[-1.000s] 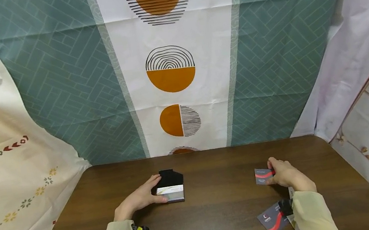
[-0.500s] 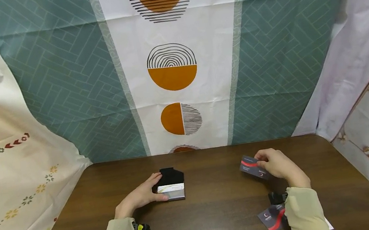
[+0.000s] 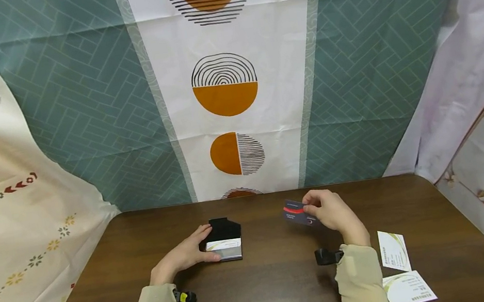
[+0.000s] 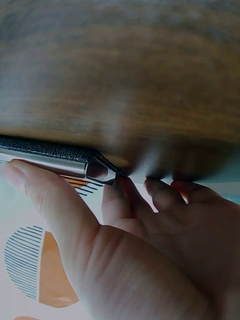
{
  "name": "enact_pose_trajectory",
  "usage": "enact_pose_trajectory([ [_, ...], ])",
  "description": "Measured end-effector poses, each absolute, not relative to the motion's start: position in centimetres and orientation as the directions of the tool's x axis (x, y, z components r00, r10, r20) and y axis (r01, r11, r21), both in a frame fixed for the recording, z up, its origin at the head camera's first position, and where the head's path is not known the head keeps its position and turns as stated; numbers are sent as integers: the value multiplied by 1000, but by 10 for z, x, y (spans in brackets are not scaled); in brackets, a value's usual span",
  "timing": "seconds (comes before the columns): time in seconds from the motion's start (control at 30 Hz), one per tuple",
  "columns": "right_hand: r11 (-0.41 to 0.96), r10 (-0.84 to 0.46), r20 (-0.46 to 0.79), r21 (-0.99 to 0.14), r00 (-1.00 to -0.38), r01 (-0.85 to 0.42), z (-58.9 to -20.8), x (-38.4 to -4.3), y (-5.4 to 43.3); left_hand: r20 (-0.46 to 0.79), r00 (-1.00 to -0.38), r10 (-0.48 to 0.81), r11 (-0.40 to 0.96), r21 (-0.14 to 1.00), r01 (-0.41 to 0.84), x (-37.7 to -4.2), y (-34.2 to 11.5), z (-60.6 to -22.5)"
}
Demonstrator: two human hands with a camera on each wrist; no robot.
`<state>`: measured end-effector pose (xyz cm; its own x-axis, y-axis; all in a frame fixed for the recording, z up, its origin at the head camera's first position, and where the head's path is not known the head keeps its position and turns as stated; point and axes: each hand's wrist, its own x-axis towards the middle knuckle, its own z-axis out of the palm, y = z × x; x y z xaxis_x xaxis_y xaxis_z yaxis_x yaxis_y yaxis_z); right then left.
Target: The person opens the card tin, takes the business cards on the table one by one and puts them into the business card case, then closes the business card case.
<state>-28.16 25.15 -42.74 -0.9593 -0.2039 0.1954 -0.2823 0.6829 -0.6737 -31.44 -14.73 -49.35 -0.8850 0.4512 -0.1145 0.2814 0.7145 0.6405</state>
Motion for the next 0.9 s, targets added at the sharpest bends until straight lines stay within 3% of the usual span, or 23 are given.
enact_pose_trajectory([
  [0.27, 625, -201, 176, -735, -964, -264, -434, -292, 206, -119, -885, 449, 722, 632, 281, -315, -148, -494],
  [0.9, 613, -272, 221, -710, -936, -346, -453, -303, 118, -125, -891, 436, 720, 643, 262, -315, -146, -494],
])
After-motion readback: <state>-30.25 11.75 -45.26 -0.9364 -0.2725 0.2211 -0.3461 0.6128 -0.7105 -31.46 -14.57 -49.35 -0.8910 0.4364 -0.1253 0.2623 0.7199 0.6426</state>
